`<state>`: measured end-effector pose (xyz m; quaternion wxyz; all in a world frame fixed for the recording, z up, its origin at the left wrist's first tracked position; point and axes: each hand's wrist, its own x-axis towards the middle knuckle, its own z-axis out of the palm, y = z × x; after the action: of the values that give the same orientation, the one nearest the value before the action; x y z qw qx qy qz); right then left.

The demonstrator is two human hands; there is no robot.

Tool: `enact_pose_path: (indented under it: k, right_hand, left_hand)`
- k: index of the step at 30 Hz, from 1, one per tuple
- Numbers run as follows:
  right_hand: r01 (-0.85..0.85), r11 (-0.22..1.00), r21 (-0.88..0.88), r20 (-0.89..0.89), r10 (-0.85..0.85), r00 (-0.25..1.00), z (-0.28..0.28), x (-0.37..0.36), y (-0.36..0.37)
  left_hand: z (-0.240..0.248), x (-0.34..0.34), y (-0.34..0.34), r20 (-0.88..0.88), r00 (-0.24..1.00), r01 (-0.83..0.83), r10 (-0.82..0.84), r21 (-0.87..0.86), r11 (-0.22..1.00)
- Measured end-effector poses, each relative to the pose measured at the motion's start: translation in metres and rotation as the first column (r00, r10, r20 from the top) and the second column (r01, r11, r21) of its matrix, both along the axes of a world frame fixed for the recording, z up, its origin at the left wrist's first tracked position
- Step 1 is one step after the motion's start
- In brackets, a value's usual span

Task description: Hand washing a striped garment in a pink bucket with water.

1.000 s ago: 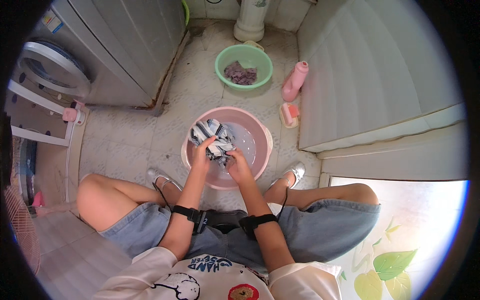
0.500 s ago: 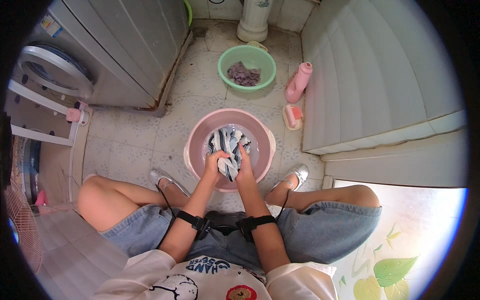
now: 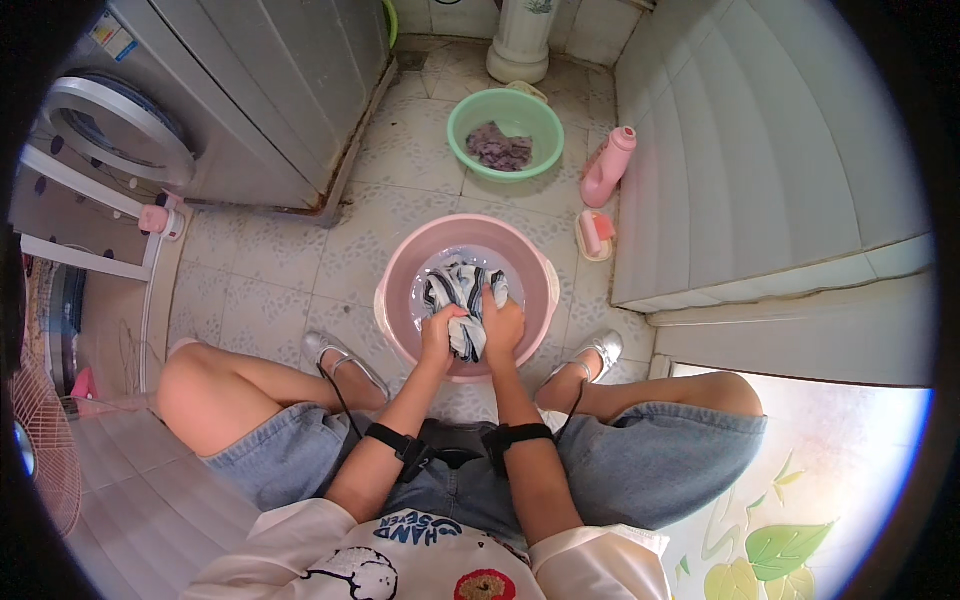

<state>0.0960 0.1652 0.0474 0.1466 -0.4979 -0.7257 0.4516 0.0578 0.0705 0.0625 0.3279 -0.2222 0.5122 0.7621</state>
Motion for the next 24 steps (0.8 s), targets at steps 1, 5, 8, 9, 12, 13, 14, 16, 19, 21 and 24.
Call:
enact_pose_path:
  k: [1, 5, 8, 9, 12, 13, 14, 16, 19, 21, 24]
  right_hand:
    - [-0.005, 0.999, -0.04, 0.038, 0.007, 0.999, -0.004, 0.002, 0.003]
    - [0.013, 0.986, -0.166, 0.119, 0.007, 0.993, -0.015, 0.009, -0.011]
    - [-0.028, 0.944, -0.328, -0.061, 0.008, 0.998, -0.09, 0.028, 0.015]
    - [-0.058, 0.912, -0.406, -0.048, 0.043, 0.998, -0.089, 0.028, 0.017]
    - [-0.113, 0.991, 0.075, -0.105, 0.12, 0.987, -0.086, 0.027, 0.015]
    - [-0.122, 0.988, 0.094, -0.118, 0.133, 0.984, -0.069, 0.019, 0.011]
    - [-0.13, 0.987, 0.09, -0.122, 0.141, 0.983, -0.051, 0.011, 0.009]
    - [-0.381, 0.815, -0.437, -0.335, 0.246, 0.91, -0.016, 0.0, 0.009]
    - [-0.369, 0.896, -0.248, -0.294, 0.293, 0.91, -0.021, -0.002, 0.002]
    - [-0.384, 0.919, -0.089, -0.249, 0.353, 0.902, -0.027, -0.001, 0.002]
    - [-0.356, 0.931, 0.075, -0.241, 0.364, 0.9, -0.03, 0.002, 0.004]
  left_hand:
    - [0.006, 0.0, 0.002, -0.027, 0.998, 0.062, -0.064, -0.087, 0.994]
    - [-0.02, -0.003, -0.013, -0.334, 0.911, 0.087, -0.244, -0.421, 0.903]
    - [-0.02, -0.002, -0.005, -0.333, 0.922, 0.072, -0.196, -0.35, 0.934]
    - [-0.022, -0.004, -0.009, -0.33, 0.931, 0.043, -0.156, -0.327, 0.944]
    - [-0.024, -0.01, -0.021, -0.213, 0.97, 0.059, -0.118, -0.266, 0.962]
    - [-0.028, -0.014, -0.029, -0.226, 0.971, 0.031, -0.079, -0.209, 0.977]
    - [-0.032, -0.018, -0.037, -0.229, 0.971, 0.022, -0.072, -0.214, 0.977]
    - [-0.035, -0.021, -0.044, -0.296, 0.936, 0.091, -0.19, -0.318, 0.944]
    - [-0.026, -0.017, -0.032, -0.254, 0.953, 0.096, -0.167, -0.272, 0.957]
    - [-0.023, -0.018, -0.03, -0.24, 0.951, 0.13, -0.196, -0.267, 0.955]
    - [-0.022, -0.019, -0.027, -0.287, 0.899, 0.211, -0.332, -0.381, 0.9]
